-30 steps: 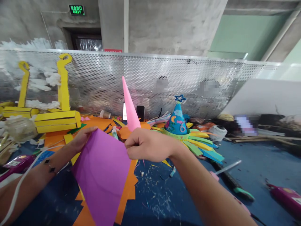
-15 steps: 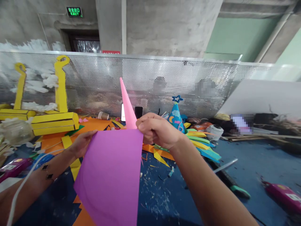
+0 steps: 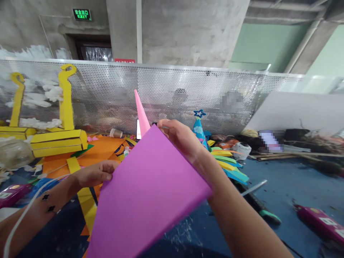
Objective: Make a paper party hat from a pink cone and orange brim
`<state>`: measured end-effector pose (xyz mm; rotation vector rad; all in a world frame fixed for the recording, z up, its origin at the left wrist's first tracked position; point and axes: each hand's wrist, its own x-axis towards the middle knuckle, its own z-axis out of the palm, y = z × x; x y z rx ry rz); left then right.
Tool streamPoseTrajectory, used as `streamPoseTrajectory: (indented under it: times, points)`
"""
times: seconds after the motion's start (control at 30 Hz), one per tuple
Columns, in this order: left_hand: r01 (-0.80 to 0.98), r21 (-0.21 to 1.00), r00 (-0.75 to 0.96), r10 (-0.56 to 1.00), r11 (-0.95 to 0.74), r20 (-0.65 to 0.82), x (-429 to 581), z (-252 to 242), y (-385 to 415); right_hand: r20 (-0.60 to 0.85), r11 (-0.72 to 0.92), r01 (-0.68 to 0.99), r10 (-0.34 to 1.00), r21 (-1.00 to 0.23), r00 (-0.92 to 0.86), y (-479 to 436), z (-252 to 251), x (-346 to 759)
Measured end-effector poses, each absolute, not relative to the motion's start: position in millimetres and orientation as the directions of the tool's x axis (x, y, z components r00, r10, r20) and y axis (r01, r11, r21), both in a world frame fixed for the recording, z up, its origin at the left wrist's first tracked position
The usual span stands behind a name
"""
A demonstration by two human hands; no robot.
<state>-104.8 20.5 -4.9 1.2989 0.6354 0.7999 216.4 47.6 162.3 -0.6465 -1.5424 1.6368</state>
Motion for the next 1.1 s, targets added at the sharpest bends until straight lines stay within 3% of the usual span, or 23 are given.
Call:
streamPoseTrajectory:
  times: [0.2, 0.43, 0.73, 0.83, 0.93, 1.1]
  points:
    - [-0.182, 0.983, 0.505, 0.859, 0.01, 0.085, -95.1, 1.9, 20.1, 0.19, 0.054, -0.26, 0.824, -0.964, -0.534, 51.8, 153.4, 214.0]
    - [-0.228, 0.974, 0.347, 0.934, -0.007, 0.088, -91.7, -1.3, 20.8, 0.217, 0.2, -0.089, 0.826, -0.976, -0.52, 58.9, 135.2, 206.6]
    - [-0.145, 0.938, -0.114, 0.947, -0.314, 0.3, -59.6, -8.2, 18.0, 0.268, 0.321, 0.088, 0.888, -0.943, -0.373, 54.8, 134.0, 198.8]
    - [-0.218, 0.92, 0.081, 0.934, -0.325, 0.349, -47.9, -8.1, 8.9, 0.285, 0.354, 0.119, 0.877, -0.928, -0.387, 50.7, 128.7, 191.8]
    - [-0.412, 0.892, 0.33, 0.883, -0.184, 0.334, -38.2, -10.0, -0.3, 0.289, 0.366, 0.131, 0.87, -0.921, -0.399, 44.0, 123.1, 183.5]
    - [-0.466, 0.883, 0.477, 0.856, 0.054, 0.199, -36.7, -3.0, -19.1, 0.239, 0.326, 0.166, 0.885, -0.931, -0.399, 37.5, 113.2, 171.1]
